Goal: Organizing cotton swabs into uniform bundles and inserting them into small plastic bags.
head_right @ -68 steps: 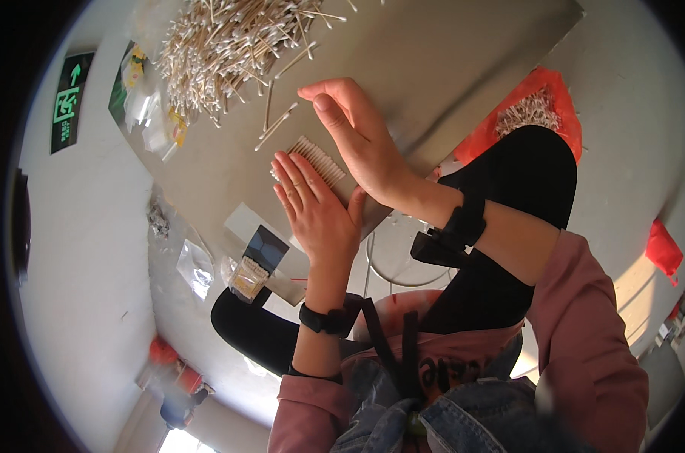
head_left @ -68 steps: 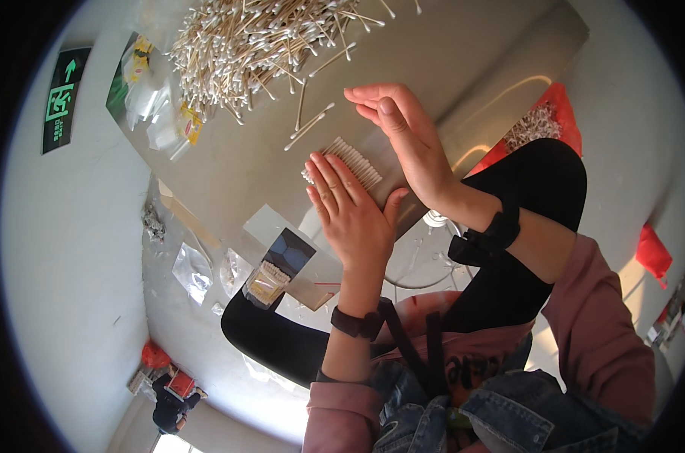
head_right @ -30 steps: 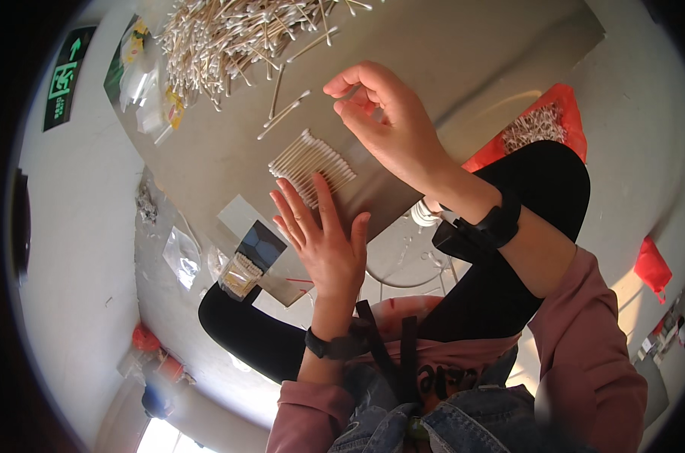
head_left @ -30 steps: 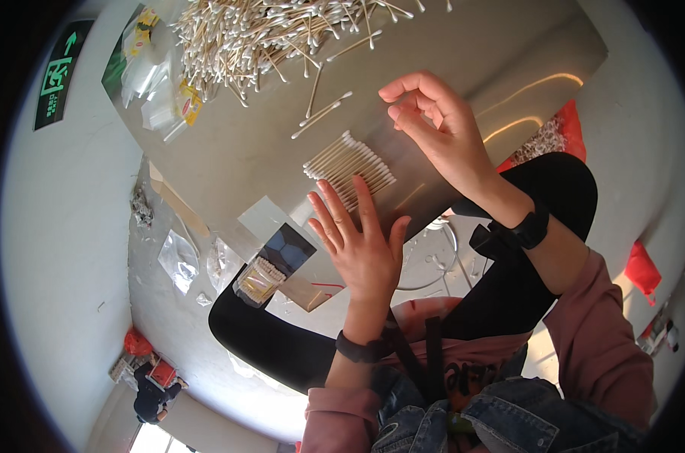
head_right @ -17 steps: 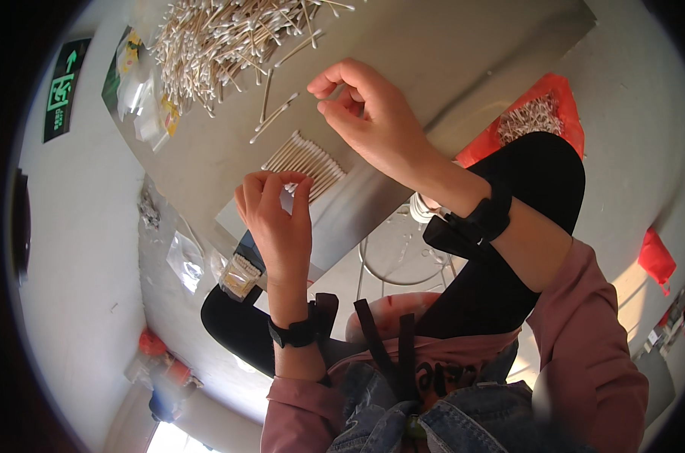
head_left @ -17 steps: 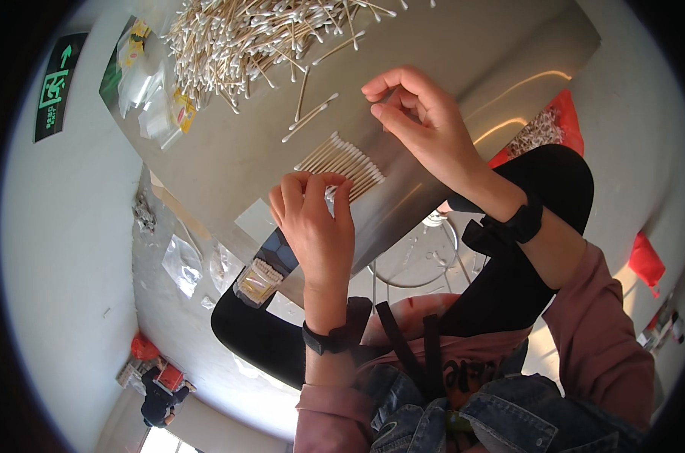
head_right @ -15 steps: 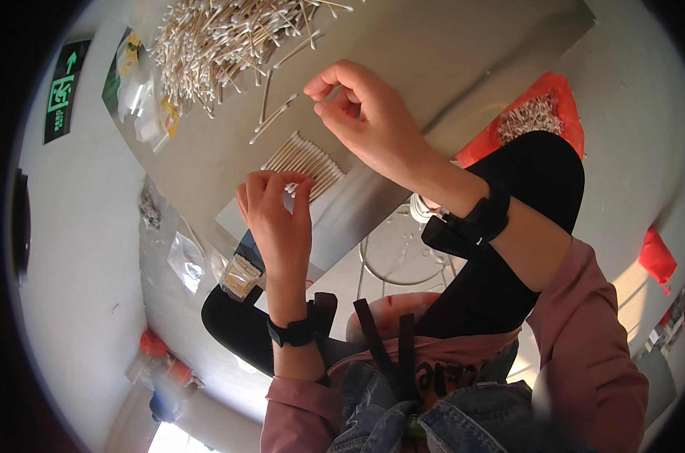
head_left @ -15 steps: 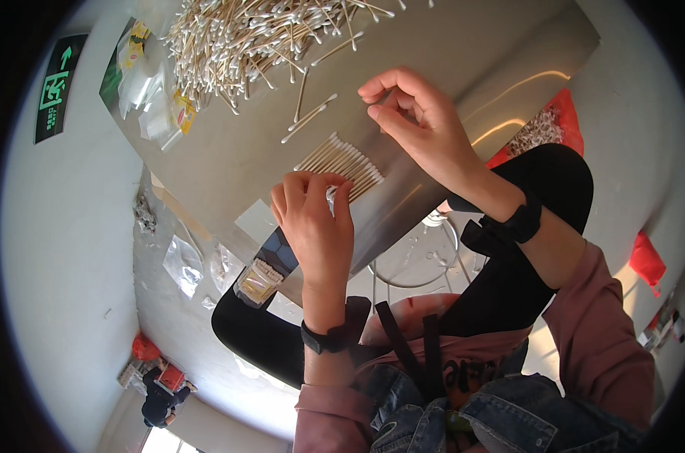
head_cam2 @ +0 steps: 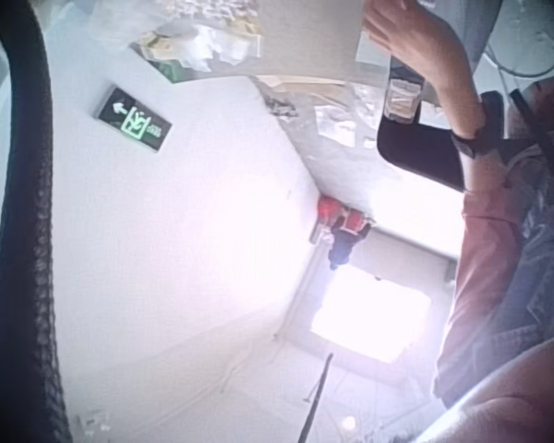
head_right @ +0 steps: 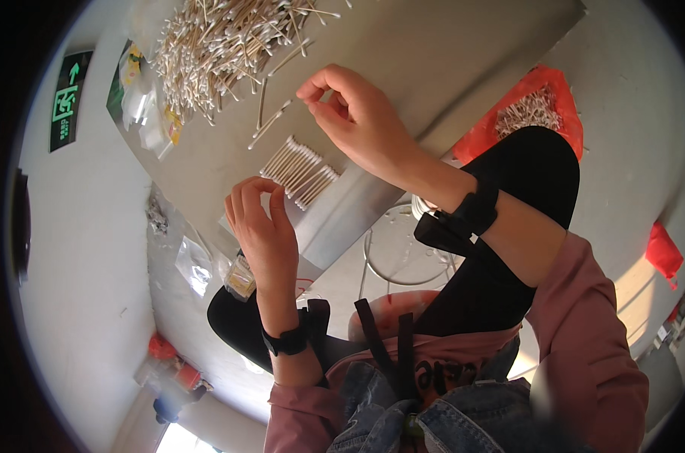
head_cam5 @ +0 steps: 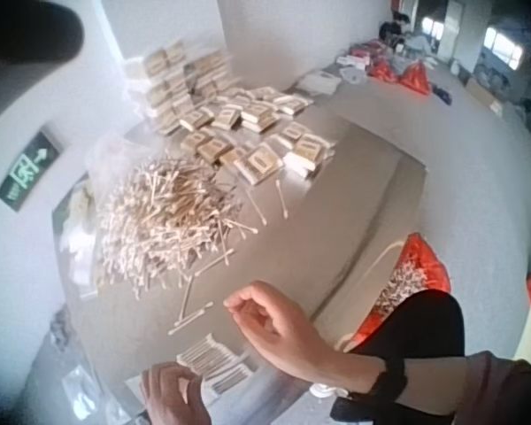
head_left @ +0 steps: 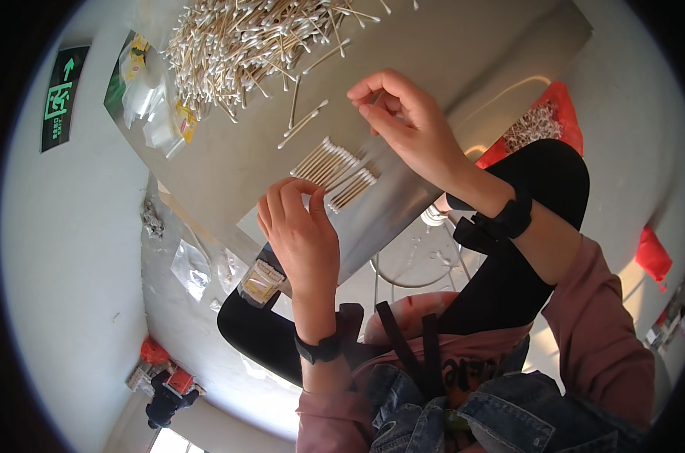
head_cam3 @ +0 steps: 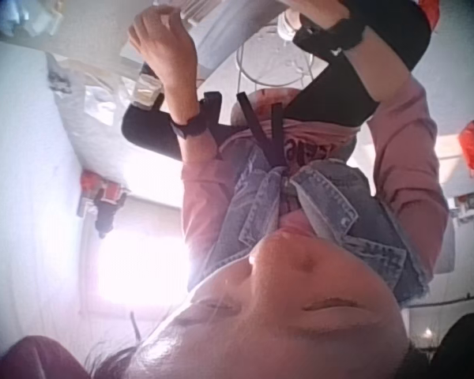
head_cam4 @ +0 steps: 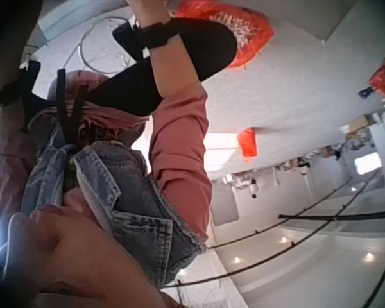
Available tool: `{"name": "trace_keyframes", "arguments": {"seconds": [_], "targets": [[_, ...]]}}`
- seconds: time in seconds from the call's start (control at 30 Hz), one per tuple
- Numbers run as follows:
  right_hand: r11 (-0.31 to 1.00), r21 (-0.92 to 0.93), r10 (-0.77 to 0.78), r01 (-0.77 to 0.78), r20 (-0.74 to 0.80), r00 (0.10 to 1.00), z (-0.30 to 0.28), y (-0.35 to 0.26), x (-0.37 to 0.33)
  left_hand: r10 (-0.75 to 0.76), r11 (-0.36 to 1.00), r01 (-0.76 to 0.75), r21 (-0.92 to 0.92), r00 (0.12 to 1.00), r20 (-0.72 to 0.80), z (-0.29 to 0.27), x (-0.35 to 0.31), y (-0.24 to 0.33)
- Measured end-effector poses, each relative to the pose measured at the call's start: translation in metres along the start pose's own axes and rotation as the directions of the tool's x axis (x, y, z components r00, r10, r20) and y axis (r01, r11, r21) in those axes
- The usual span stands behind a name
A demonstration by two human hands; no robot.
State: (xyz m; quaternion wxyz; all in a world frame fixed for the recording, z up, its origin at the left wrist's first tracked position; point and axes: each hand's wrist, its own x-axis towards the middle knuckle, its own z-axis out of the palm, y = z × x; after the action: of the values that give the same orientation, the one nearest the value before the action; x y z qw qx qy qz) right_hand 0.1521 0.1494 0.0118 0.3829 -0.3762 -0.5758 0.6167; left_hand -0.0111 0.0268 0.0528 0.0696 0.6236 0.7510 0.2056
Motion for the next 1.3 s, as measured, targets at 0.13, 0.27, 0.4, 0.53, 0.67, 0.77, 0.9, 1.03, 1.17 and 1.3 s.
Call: {"name": "trace_keyframes", "arguments": {"seconds": [0.13, 0.27, 0.4, 0.53, 0.67, 0.77, 0.9, 1.03, 1.17, 1.3], "targets": [[0.998, -0.066, -0.016, 0.015, -0.016, 1.000, -0.005, 0.008, -0.001, -0.212, 0.958, 0.203, -0.204, 0.977, -0.023, -0.006, 0.002, 0.024], [0.999, 0.042, -0.018, 0.018, -0.014, 1.000, 0.004, 0.007, -0.004, 0.034, 0.810, -0.065, -0.583, 0.997, -0.064, -0.012, 0.027, 0.133], [0.995, 0.081, 0.056, -0.058, 0.027, 0.998, 0.008, 0.000, -0.003, 0.100, 0.761, -0.098, -0.642, 0.994, -0.034, 0.003, 0.034, 0.189], [0.998, 0.062, 0.004, -0.003, -0.010, 1.000, -0.008, 0.007, -0.005, -0.027, 0.900, -0.012, -0.436, 0.996, -0.083, 0.014, -0.001, 0.127], [0.996, 0.076, -0.050, 0.056, -0.084, 0.995, 0.001, 0.009, -0.001, 0.002, 0.999, -0.006, 0.039, 0.997, 0.082, 0.033, -0.045, 0.041], [0.994, 0.105, -0.031, 0.035, -0.039, 0.999, 0.003, 0.009, -0.001, -0.008, 0.997, 0.007, 0.072, 1.000, 0.018, 0.041, -0.050, 0.022], [0.994, 0.096, -0.044, 0.050, -0.059, 0.997, 0.005, 0.009, -0.001, -0.070, 0.997, 0.072, 0.037, 0.997, -0.039, 0.047, -0.029, 0.007], [0.989, 0.146, -0.014, 0.019, -0.033, 0.999, 0.007, 0.009, -0.001, -0.088, 0.995, 0.084, -0.056, 0.994, -0.067, 0.047, -0.019, 0.005], [0.962, 0.270, 0.060, -0.048, -0.038, 0.997, 0.011, 0.008, -0.002, -0.051, 0.998, 0.051, 0.022, 0.999, -0.003, 0.050, -0.019, 0.008], [0.944, -0.277, -0.140, 0.182, 0.165, 0.976, -0.008, 0.009, -0.001, -0.051, 0.978, 0.025, 0.209, 0.992, 0.118, 0.055, -0.019, 0.008]]}}
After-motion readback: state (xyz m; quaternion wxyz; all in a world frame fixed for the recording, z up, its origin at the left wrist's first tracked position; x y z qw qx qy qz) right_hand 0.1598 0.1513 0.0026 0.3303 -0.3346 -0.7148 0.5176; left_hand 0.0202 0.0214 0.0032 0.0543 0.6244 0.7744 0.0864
